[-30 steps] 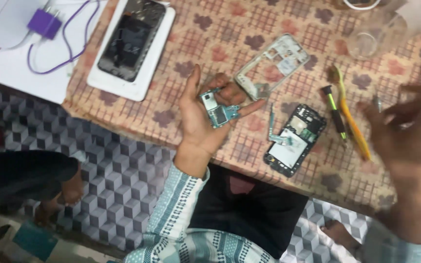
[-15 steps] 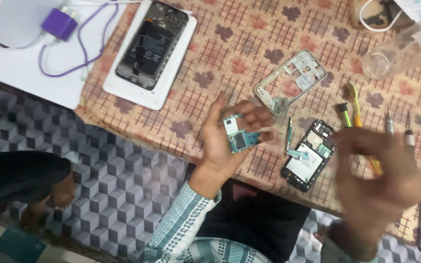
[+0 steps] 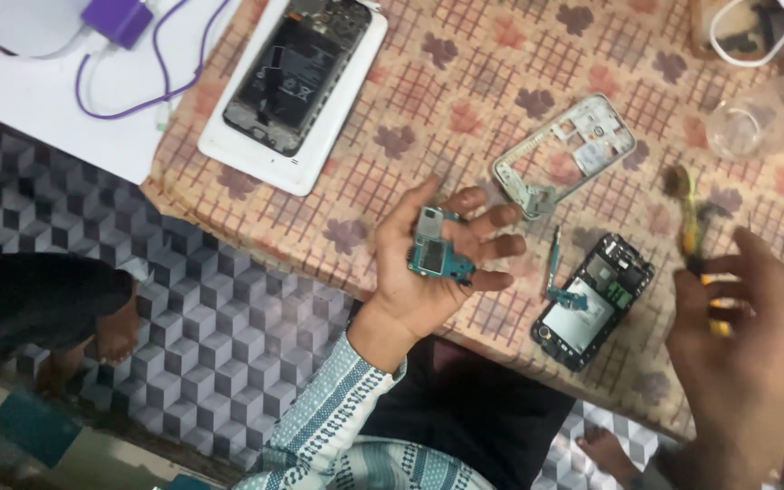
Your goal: The person uses a toothbrush to clean a small circuit board, then uses a screwdriver to remove screws and separate components. The person continues to disassemble the board and applies liquid from a spray bottle.
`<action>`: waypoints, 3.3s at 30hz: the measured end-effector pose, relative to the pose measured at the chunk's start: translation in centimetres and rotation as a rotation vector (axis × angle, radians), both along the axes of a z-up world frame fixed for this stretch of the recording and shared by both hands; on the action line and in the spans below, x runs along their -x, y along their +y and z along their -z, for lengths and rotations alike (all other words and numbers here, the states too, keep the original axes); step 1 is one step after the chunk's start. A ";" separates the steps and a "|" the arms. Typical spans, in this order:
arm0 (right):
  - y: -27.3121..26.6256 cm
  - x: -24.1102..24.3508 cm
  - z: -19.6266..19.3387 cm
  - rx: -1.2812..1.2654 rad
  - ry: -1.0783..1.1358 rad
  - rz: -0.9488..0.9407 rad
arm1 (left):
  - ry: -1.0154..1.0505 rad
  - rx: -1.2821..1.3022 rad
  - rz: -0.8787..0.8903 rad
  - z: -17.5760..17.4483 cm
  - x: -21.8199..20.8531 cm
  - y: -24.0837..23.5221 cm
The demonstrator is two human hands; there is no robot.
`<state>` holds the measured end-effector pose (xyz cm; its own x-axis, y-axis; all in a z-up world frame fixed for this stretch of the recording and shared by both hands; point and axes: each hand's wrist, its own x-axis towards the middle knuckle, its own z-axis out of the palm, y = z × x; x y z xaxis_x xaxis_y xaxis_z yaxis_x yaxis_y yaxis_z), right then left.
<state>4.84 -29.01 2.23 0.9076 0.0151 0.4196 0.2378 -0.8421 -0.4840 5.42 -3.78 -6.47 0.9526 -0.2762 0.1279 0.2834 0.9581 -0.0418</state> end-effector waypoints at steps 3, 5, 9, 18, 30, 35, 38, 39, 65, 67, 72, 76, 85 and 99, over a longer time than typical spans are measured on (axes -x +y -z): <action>3.0 2.5 -2.2 -0.403 -0.094 -0.416 | 0.009 0.010 0.020 0.1 0.1 -0.3; 5.0 3.5 -4.0 -0.220 0.000 -0.575 | 0.016 0.006 0.028 0.1 -0.1 -0.5; 10.1 4.5 -0.8 -0.198 -0.268 -0.470 | -0.067 -0.016 0.058 0.0 0.4 -0.3; 8.8 3.8 6.5 -0.443 -0.317 -0.493 | -0.057 -0.004 0.058 -0.5 0.3 -0.7; 9.1 4.1 5.9 -0.384 -0.290 -0.482 | -0.044 -0.079 0.076 -0.1 0.3 -0.5; 9.1 4.1 6.0 -0.414 -0.286 -0.495 | -0.024 -0.110 0.085 -0.1 0.6 -0.4; 9.5 4.1 5.7 -0.395 -0.301 -0.475 | -0.025 -0.131 0.088 -0.2 0.5 -0.3; 9.6 4.2 5.6 -0.386 -0.310 -0.463 | -0.056 -0.134 0.076 -0.2 0.4 -0.3; 7.9 4.5 6.8 -0.336 -0.224 -0.555 | -0.151 -0.223 0.045 -0.3 0.8 -0.2; 8.3 4.2 5.6 -0.342 -0.223 -0.562 | -0.128 -0.284 0.033 -0.3 0.8 -0.3; 9.8 3.4 2.0 -0.091 -0.114 -0.727 | -0.140 -0.196 0.058 -0.1 0.6 -0.4; 11.9 4.0 3.9 -0.292 -0.387 -0.526 | -0.124 -0.183 0.032 0.0 0.4 -0.5; 10.5 4.7 7.2 -0.197 -0.352 -0.487 | -0.056 -0.047 0.011 -0.2 0.7 -0.8; 9.8 4.4 7.8 -0.513 -0.428 -0.472 | -0.075 -0.986 -0.322 -3.0 -0.5 -3.1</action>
<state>0.47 -19.18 -5.56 0.6135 0.0677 0.7868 0.7635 -0.3055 -0.5690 5.92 -6.91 -3.47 0.9987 -0.0248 0.0453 -0.0220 0.5884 0.8083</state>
